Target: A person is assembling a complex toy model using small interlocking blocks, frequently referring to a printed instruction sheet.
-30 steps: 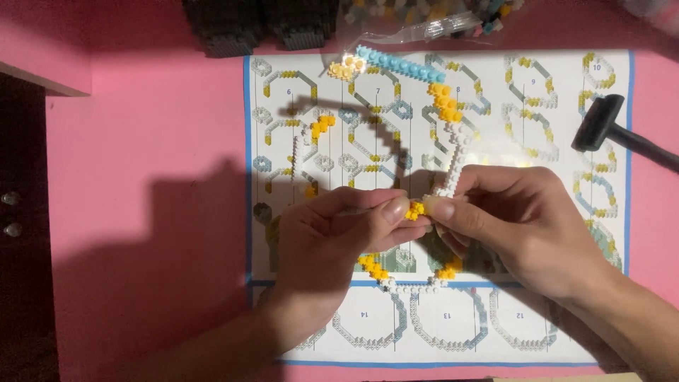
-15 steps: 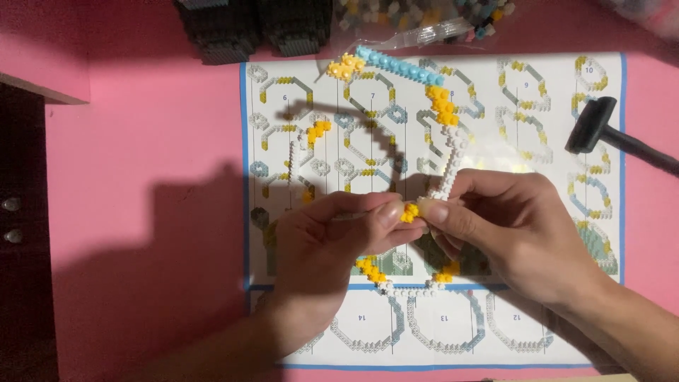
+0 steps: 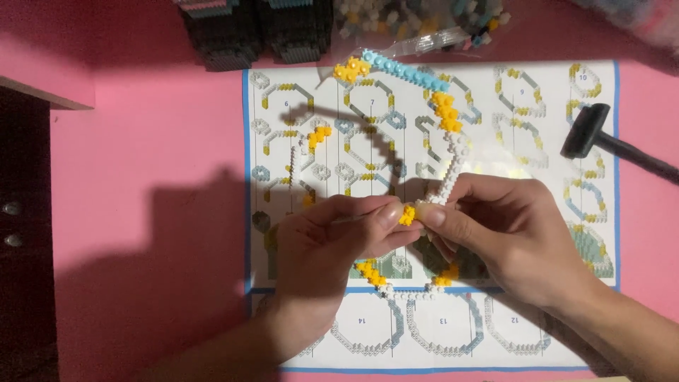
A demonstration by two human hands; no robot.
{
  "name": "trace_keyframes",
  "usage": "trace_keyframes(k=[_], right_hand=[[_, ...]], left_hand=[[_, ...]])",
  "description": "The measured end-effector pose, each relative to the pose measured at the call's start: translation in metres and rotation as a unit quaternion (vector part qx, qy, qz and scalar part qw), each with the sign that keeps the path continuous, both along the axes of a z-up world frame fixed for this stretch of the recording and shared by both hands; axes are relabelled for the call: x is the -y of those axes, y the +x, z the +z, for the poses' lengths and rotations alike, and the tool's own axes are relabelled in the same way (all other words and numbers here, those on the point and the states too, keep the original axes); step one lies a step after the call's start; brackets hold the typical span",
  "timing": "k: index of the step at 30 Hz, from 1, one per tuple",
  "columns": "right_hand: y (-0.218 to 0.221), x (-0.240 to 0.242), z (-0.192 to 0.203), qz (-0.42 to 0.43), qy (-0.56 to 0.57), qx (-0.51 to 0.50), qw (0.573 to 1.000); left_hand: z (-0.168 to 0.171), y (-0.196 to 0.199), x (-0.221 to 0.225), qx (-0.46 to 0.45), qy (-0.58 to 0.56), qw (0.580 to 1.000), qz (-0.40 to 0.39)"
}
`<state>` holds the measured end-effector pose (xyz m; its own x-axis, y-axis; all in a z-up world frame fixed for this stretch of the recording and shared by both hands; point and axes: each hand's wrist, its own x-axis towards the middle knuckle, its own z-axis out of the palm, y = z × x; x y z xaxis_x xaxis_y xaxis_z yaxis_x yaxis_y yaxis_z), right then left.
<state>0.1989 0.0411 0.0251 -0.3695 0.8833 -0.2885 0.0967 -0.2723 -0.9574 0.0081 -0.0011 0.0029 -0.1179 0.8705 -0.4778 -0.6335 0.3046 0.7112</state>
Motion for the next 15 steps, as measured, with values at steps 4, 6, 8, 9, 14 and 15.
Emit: trace_keyframes(k=[4,6,8,9,14,15], right_hand=[[0.001,0.0,-0.001,0.002,0.01,-0.003,1.0],[0.002,0.0,-0.002,0.005,0.019,-0.004,1.0],[0.001,0.001,-0.002,-0.012,0.011,0.006,1.0],[0.0,0.001,-0.002,-0.011,0.014,0.005,1.0],[-0.001,0.002,-0.004,-0.008,0.041,-0.005,0.999],[-0.001,0.003,-0.005,-0.006,0.045,-0.005,0.999]], left_hand=[[0.003,-0.002,-0.001,-0.02,0.007,1.0,-0.012],[0.006,-0.002,-0.001,-0.03,0.025,0.999,-0.032],[0.009,-0.001,-0.002,-0.028,-0.013,0.999,-0.038],[0.018,-0.001,-0.005,-0.028,-0.01,0.999,-0.037],[0.057,0.0,-0.018,-0.066,-0.194,0.978,-0.047],[0.059,0.0,-0.018,-0.067,-0.19,0.979,-0.045]])
